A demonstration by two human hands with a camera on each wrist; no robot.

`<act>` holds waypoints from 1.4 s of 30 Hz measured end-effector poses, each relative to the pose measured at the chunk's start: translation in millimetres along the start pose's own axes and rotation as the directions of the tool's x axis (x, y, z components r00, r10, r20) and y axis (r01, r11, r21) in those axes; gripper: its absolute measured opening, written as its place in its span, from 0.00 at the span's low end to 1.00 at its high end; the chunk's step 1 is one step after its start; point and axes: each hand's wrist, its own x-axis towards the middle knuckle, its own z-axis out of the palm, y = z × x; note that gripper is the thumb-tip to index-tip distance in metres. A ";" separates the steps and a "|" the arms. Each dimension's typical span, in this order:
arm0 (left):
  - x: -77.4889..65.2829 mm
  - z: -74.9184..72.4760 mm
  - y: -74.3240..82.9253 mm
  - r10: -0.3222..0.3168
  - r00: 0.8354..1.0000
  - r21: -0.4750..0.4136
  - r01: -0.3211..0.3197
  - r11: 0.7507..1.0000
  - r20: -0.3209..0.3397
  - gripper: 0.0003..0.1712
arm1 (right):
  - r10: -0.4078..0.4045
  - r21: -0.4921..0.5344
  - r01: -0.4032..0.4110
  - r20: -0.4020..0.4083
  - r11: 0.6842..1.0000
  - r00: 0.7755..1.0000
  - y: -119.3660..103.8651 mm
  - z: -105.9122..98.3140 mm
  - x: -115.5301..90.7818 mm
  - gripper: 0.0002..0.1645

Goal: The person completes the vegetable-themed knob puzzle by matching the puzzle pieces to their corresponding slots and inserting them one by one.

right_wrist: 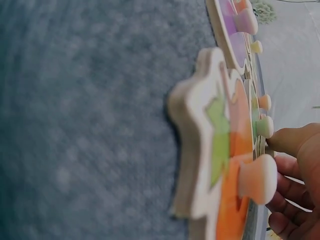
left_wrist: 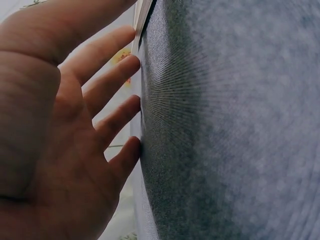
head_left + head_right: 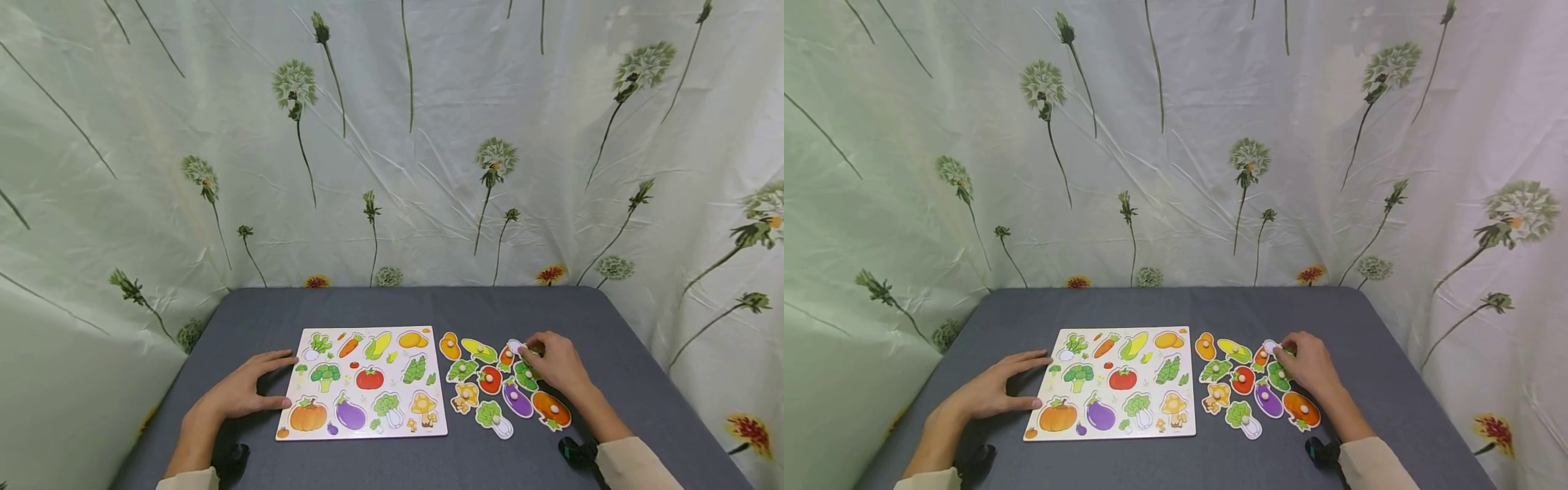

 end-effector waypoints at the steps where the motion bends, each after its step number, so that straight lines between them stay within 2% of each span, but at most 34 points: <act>1: 0.0 0.0 0.0 -0.003 1.000 -0.004 0.003 1.000 0.003 0.48 | 0.004 0.001 -0.004 0.000 1.000 1.000 -0.2 -0.3 -0.3 0.12; 26: 0.0 -0.1 1.9 -0.056 0.997 -0.036 0.058 0.998 0.049 0.49 | 0.006 0.032 -0.004 -0.056 0.999 0.998 -6.4 4.0 -1.1 0.12; 32: 0.5 -0.9 2.2 -0.059 0.997 -0.038 0.061 0.997 0.053 0.48 | -0.035 0.037 0.037 -0.060 0.999 0.998 -18.2 4.0 2.4 0.12; 42: 0.8 -0.6 1.8 -0.051 0.998 -0.047 0.053 0.997 0.043 0.49 | -0.104 0.104 0.108 -0.050 0.989 0.993 -45.4 7.5 13.5 0.08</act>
